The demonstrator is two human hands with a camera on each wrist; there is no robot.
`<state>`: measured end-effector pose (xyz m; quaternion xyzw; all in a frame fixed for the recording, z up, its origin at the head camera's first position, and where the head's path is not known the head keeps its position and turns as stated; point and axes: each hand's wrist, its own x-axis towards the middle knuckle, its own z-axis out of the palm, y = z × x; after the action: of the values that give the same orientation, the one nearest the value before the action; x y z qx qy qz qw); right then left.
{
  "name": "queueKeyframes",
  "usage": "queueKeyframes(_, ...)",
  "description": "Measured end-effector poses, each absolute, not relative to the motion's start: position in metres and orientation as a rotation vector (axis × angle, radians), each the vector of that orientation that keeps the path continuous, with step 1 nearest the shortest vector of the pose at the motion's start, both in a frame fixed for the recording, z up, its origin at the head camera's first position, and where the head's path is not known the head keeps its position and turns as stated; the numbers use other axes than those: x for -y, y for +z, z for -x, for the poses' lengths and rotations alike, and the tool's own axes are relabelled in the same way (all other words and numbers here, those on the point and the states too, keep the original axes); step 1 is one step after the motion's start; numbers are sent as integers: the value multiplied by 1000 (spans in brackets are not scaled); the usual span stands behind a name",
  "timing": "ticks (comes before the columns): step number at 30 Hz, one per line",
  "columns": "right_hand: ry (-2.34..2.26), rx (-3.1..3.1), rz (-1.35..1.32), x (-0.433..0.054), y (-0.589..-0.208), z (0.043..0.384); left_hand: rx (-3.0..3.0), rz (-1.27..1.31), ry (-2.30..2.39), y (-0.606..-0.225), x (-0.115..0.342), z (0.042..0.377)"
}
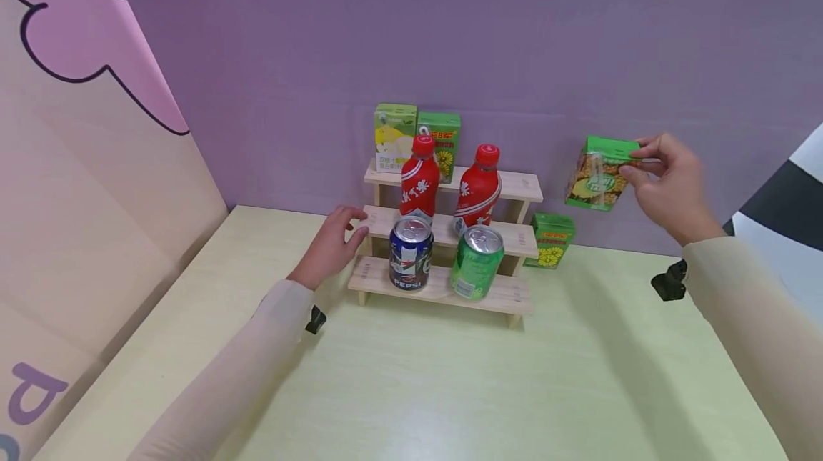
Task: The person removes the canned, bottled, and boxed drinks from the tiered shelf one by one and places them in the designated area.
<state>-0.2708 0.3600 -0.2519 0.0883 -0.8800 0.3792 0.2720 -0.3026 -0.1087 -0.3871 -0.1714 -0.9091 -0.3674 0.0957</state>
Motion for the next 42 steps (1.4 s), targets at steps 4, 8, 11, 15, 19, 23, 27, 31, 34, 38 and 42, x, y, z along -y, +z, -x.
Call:
queueKeyframes(4,1043,2436,-137,-378,-261,261,2692,511,-1088,-388,110,303)
queueKeyframes(8,1013,2481,-64,-393,-273,255,2692,503,-1090,-388,109,303)
queueKeyframes(11,972,2512,-15,-405,-281,253,2686,511,-1091,-387,109,303)
queueKeyframes(15,972,2535,27,-417,-296,255,2685,517,-1090,-387,109,303)
queueKeyframes(19,975,2576,53,-422,-315,260,2684,509,-1094,-387,108,302)
queueKeyframes(23,998,2601,55,-422,-337,268,2693,505,-1098,-386,109,302)
queueKeyframes(27,1046,2596,54,-421,-357,275,2694,503,-1092,-387,109,302)
queueKeyframes(31,1075,2584,81,-420,-373,280,2689,504,-1093,-387,109,302)
queueKeyframes(34,1084,2592,100,-419,-379,281,2691,502,-1096,-388,108,302)
queueKeyframes(38,1114,2616,115,-419,-382,283,2696,497,-1097,-388,108,303)
queueKeyframes(42,1131,2638,93,-420,-383,286,2691,492,-1096,-388,109,303)
